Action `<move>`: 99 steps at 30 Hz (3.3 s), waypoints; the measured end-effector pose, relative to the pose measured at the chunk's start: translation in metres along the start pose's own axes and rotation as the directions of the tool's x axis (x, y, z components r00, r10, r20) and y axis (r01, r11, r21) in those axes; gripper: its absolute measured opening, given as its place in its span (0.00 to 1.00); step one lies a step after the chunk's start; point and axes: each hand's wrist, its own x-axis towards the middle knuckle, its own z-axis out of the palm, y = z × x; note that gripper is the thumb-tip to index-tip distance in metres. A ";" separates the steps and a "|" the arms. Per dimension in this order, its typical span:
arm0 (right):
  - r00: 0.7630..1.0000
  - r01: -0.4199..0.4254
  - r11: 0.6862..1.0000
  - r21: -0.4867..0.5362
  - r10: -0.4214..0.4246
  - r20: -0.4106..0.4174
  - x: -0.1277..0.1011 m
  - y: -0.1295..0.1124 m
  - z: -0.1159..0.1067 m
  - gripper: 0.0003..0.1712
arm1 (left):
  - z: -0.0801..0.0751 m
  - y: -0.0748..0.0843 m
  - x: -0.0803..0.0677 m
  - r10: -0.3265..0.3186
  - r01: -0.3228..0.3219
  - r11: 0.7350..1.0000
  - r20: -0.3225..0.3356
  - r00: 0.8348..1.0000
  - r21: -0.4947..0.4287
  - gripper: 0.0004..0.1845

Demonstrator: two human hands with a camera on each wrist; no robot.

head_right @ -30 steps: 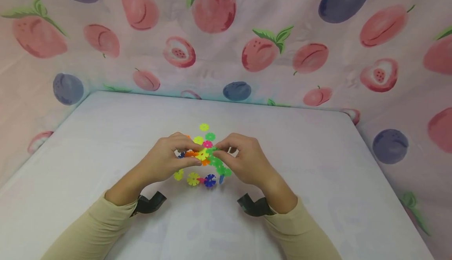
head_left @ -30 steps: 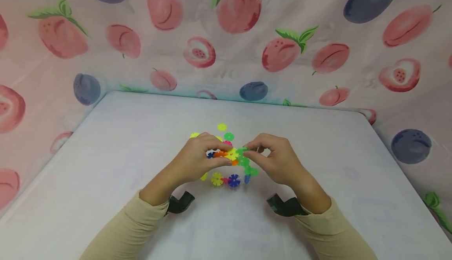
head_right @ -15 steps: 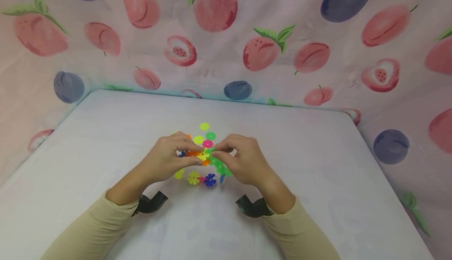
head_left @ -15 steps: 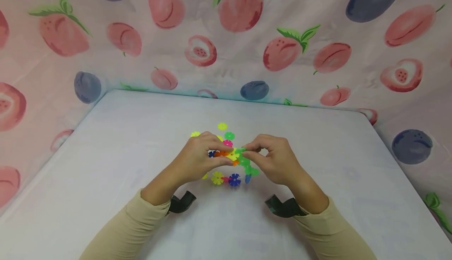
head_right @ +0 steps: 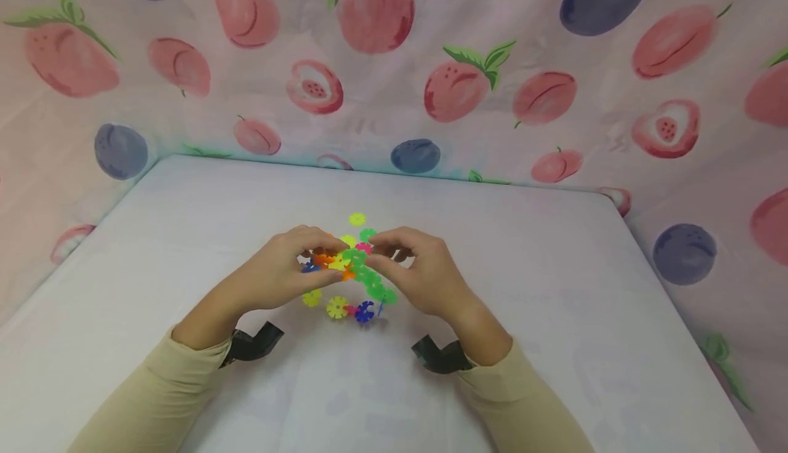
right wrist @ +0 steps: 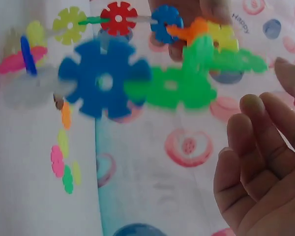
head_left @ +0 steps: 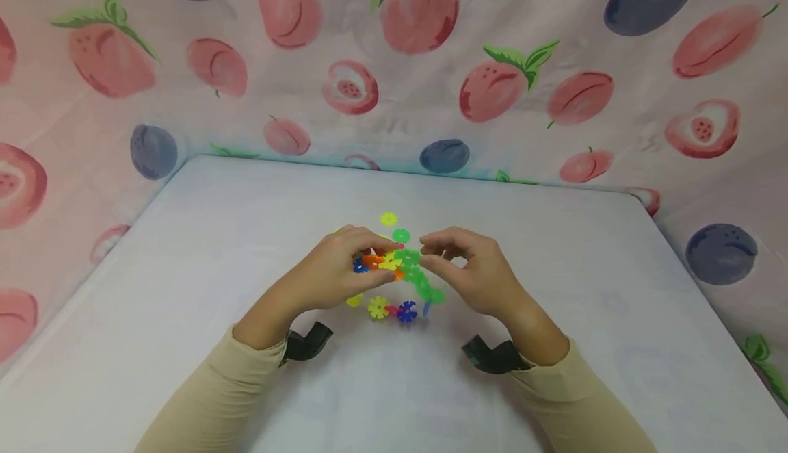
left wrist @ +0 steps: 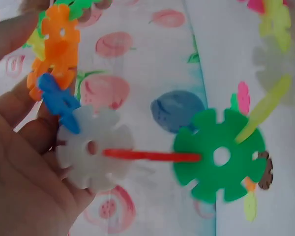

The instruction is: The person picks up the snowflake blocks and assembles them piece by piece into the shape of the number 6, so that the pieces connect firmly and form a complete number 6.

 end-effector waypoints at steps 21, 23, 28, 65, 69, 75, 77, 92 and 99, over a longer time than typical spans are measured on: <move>0.816 -0.253 0.904 -0.345 0.391 0.426 0.063 0.075 0.032 0.21 | -0.020 -0.012 -0.006 0.028 -0.022 0.995 0.051 0.998 -0.102 0.18; 0.793 -0.252 0.898 -0.361 0.406 0.454 0.062 0.075 0.035 0.21 | -0.020 -0.013 -0.006 0.030 -0.024 0.994 0.053 0.998 -0.104 0.18; 0.772 -0.251 0.874 -0.416 0.440 0.459 0.056 0.073 0.036 0.20 | -0.022 -0.013 -0.005 0.028 -0.021 0.994 0.062 0.998 -0.106 0.18; 0.937 -0.335 0.941 0.049 0.327 0.125 0.023 0.034 -0.003 0.15 | -0.016 -0.011 -0.002 0.015 -0.009 0.995 0.058 0.998 -0.096 0.19; 0.953 -0.297 0.941 0.161 0.283 0.105 0.015 0.021 -0.008 0.19 | -0.015 -0.011 -0.002 0.009 -0.002 0.995 0.064 0.998 -0.101 0.19; 0.978 -0.194 0.952 0.238 0.169 0.123 0.009 0.008 -0.018 0.22 | -0.015 -0.010 -0.002 -0.013 0.021 0.994 0.070 0.997 -0.108 0.19; 0.981 -0.169 0.960 0.225 0.142 0.132 0.008 0.006 -0.018 0.24 | -0.015 -0.010 -0.002 -0.017 0.025 0.994 0.069 0.997 -0.107 0.19; 0.973 -0.136 0.964 0.228 0.087 0.213 0.004 -0.004 -0.013 0.19 | -0.014 -0.008 -0.002 -0.005 0.012 0.994 0.068 0.998 -0.108 0.19; 0.974 -0.147 0.962 0.228 0.101 0.204 0.004 -0.002 -0.018 0.18 | -0.012 -0.008 -0.002 0.003 0.003 0.995 0.060 0.998 -0.104 0.19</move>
